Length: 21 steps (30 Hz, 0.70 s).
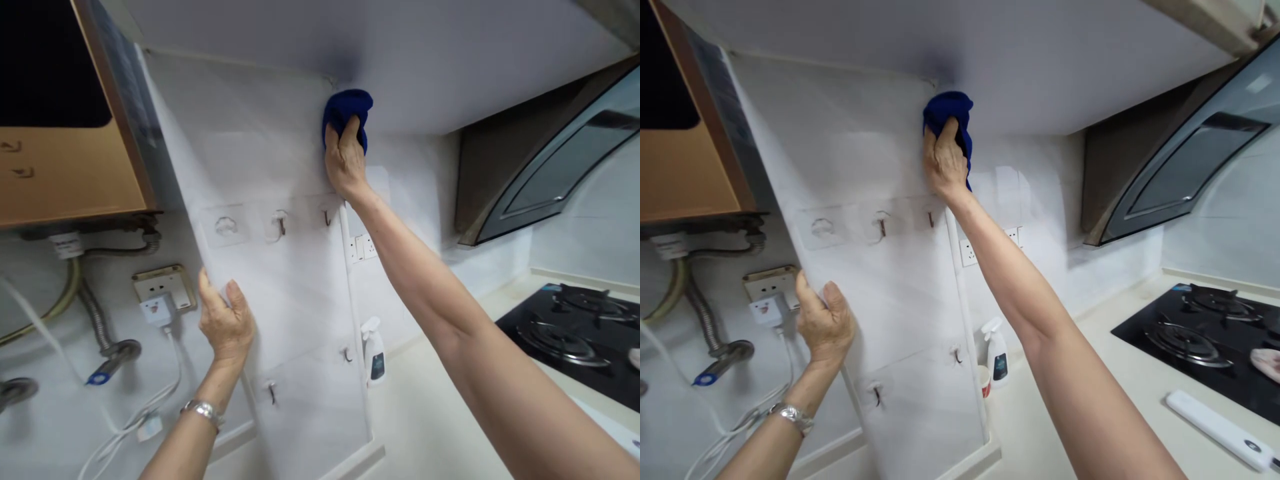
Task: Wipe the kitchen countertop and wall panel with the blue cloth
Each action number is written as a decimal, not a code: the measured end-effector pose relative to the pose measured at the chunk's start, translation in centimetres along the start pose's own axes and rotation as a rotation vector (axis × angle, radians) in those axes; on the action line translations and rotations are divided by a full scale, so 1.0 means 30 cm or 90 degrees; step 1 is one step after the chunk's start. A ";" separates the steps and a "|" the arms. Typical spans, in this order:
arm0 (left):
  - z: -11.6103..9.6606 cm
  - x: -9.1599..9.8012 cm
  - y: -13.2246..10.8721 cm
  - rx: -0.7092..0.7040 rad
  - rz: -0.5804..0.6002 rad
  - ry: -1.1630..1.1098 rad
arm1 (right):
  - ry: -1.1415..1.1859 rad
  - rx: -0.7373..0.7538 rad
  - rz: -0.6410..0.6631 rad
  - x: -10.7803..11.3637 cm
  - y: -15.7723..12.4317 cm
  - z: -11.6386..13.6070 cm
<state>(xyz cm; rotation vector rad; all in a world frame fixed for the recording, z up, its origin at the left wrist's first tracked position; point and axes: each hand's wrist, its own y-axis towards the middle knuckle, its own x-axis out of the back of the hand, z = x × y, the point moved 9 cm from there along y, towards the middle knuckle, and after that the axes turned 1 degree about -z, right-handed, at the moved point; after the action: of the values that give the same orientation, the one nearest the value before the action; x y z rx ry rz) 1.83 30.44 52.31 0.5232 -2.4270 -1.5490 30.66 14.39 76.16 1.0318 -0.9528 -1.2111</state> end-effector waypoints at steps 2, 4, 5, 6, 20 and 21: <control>-0.006 0.000 0.001 0.003 0.004 0.009 | 0.035 -0.042 0.018 -0.007 -0.044 -0.027; -0.011 0.004 0.002 0.016 0.004 0.022 | 0.060 -0.071 0.028 -0.006 -0.112 -0.038; -0.012 0.005 0.002 0.025 0.004 0.029 | 0.070 -0.072 0.030 -0.003 -0.150 -0.037; -0.014 0.007 0.003 0.035 0.006 0.033 | 0.081 -0.070 0.029 0.001 -0.190 -0.038; -0.023 0.011 -0.006 0.058 -0.001 0.023 | 0.153 -0.193 -0.010 0.007 -0.951 -0.192; -0.018 0.010 -0.007 0.058 -0.005 0.015 | 0.134 -0.191 -0.004 0.002 -1.032 -0.213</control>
<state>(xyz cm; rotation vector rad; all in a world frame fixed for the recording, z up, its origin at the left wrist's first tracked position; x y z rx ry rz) 1.80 29.78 52.34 0.5647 -2.4897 -1.4310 28.70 13.21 44.64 0.9002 -0.5840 -1.1823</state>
